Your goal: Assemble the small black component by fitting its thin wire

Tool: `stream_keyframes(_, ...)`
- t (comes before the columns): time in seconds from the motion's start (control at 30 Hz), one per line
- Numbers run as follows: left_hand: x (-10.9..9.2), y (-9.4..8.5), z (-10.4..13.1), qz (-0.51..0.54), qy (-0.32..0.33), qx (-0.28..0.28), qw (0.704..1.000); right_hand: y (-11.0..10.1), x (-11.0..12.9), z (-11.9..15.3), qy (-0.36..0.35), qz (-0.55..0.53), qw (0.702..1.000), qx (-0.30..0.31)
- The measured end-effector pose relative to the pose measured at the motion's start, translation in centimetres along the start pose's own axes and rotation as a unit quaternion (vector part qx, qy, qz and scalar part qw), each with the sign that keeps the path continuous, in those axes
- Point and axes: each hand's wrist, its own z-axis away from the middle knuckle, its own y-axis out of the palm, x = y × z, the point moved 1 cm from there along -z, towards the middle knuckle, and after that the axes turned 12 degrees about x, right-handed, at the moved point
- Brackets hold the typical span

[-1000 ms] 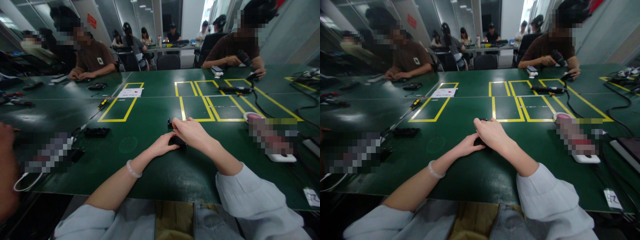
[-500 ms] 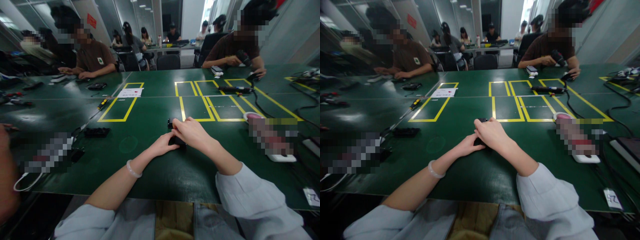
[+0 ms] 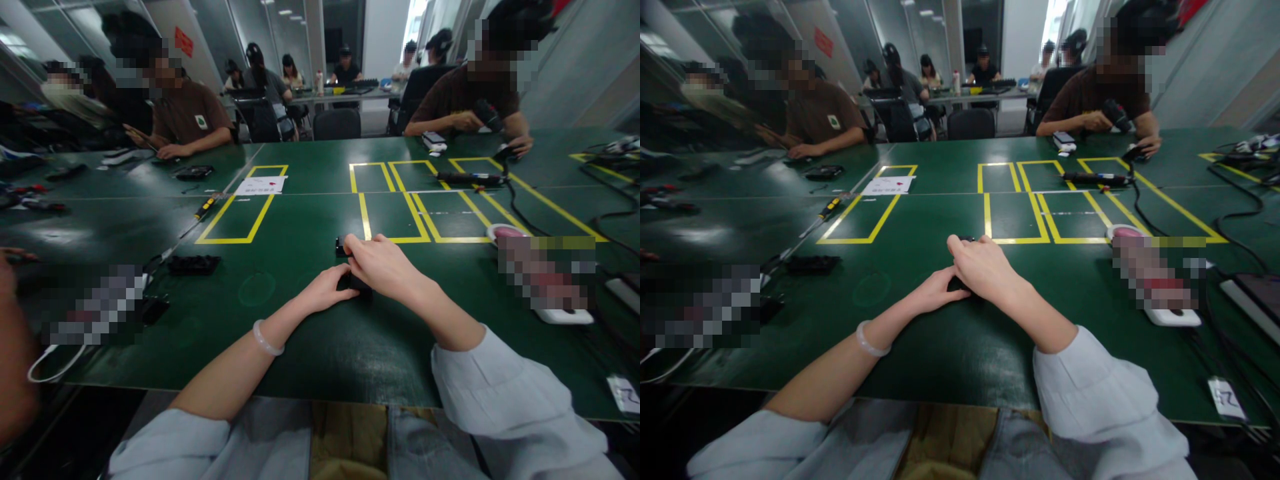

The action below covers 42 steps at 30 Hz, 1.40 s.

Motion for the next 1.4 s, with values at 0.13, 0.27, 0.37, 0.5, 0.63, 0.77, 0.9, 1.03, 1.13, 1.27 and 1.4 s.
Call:
stream_keyframes(0.13, 0.06, 0.02, -0.02, 0.005, 0.000, -0.001, 1.000, -0.12, 0.07, 0.10, 0.000, 0.002, 1.000, -0.001)
stream_keyframes(0.27, 0.15, 0.05, -0.04, 0.001, 0.005, 0.001, 1.000, -0.09, -0.01, -0.05, 0.014, 0.032, 0.999, 0.022)
stream_keyframes(0.37, 0.21, 0.07, -0.04, -0.004, 0.007, 0.000, 1.000, -0.04, -0.07, -0.13, 0.015, 0.033, 0.999, 0.029)
stream_keyframes(0.5, 0.26, 0.10, -0.03, -0.006, 0.004, 0.001, 1.000, -0.05, -0.03, -0.03, 0.006, 0.007, 1.000, 0.018)
stream_keyframes(0.63, 0.39, 0.15, -0.04, -0.002, 0.007, -0.003, 1.000, -0.03, -0.02, 0.06, 0.005, 0.012, 1.000, 0.011)
stream_keyframes(0.77, 0.40, 0.15, -0.04, -0.003, 0.006, 0.000, 1.000, 0.06, -0.07, -0.08, 0.011, 0.035, 0.999, 0.022)
stream_keyframes(0.9, 0.15, 0.01, 0.01, -0.003, 0.006, 0.001, 1.000, 0.06, -0.01, -0.11, 0.010, 0.024, 0.999, 0.022)
stream_keyframes(1.03, 0.13, -0.01, 0.01, -0.001, 0.004, 0.001, 1.000, -0.01, 0.10, 0.10, 0.000, 0.007, 1.000, 0.004)
stream_keyframes(1.13, 0.25, 0.06, -0.03, -0.002, 0.005, -0.004, 1.000, 0.01, 0.05, 0.12, 0.001, 0.008, 1.000, 0.005)
stream_keyframes(1.27, 0.23, 0.08, -0.02, -0.004, -0.001, 0.000, 1.000, 0.06, -0.07, -0.09, 0.009, 0.031, 0.999, 0.024)
stream_keyframes(1.4, 0.09, 0.05, 0.00, -0.003, 0.004, -0.002, 1.000, -0.08, -0.04, -0.11, 0.008, 0.013, 0.999, 0.028)
